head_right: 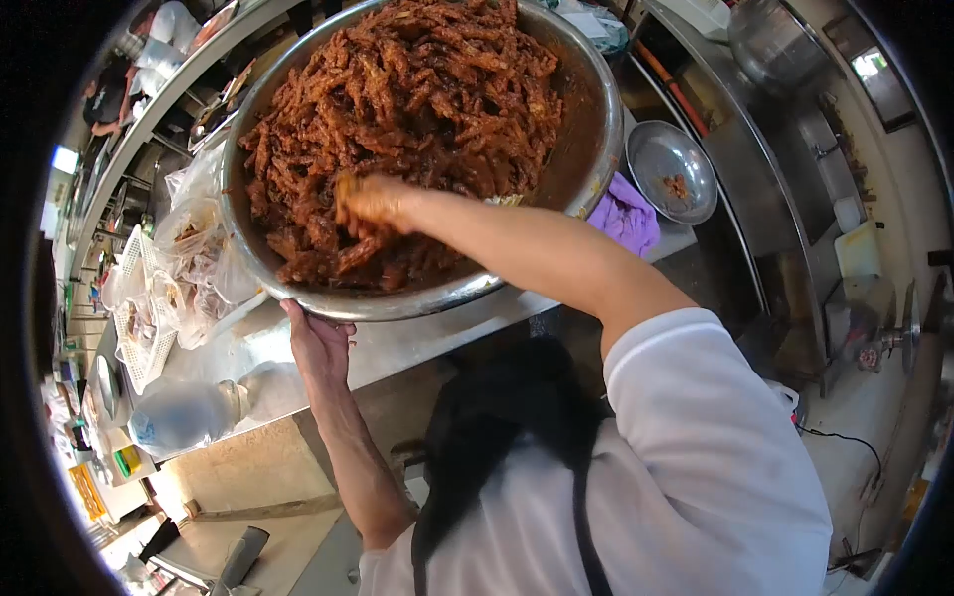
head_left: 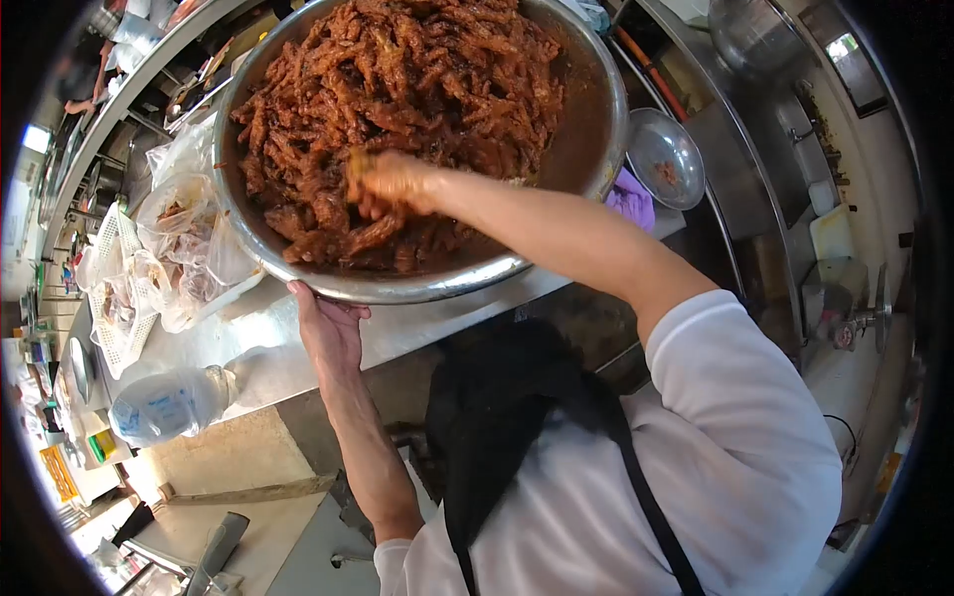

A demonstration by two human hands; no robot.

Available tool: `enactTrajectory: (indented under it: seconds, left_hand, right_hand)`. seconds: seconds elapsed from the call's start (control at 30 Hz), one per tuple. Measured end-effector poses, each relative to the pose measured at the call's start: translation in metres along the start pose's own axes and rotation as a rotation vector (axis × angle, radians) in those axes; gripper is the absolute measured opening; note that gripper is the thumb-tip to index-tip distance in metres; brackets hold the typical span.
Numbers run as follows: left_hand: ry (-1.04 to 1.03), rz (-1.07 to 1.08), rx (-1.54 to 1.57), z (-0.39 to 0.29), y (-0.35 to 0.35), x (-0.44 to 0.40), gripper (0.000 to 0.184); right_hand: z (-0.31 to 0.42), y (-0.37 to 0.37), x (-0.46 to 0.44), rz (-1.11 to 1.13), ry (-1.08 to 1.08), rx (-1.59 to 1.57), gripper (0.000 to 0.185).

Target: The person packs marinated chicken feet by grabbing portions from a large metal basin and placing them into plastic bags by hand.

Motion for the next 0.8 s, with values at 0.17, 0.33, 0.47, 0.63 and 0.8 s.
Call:
enactTrajectory:
  seconds: [0.17,0.33,0.47,0.63,0.8]
  left_hand:
    - [0.024,0.005,-0.004,-0.002,-0.002,0.000,0.053]
    - [0.037,0.009,-0.020,-0.002,0.002,-0.001,0.054]
    - [0.040,0.004,-0.027,-0.005,-0.003,-0.001,0.054]
    - [0.102,-0.077,-0.253,-0.016,0.003,0.001,0.051]
    - [-0.642,-0.292,-0.871,-0.116,0.031,0.029,0.031]
  right_hand:
    - [0.061,0.065,0.040,-0.180,0.041,0.013,0.023]
    - [0.058,0.098,0.080,-0.549,-0.037,0.189,0.023]
    - [0.046,0.093,0.058,-0.734,0.095,0.738,0.030]
    - [0.041,0.034,0.011,-0.648,0.301,1.265,0.033]
    - [0.030,0.013,0.018,-0.280,0.277,1.363,0.038]
Point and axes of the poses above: each hand's wrist, its own x-axis away from the middle knuckle, its own y-axis out of the back of the hand, z = x × y, the point moved 1 cm from there along -x, towards the middle knuckle, and after that the axes turned 12 degrees about x, right-handed, at the moved point
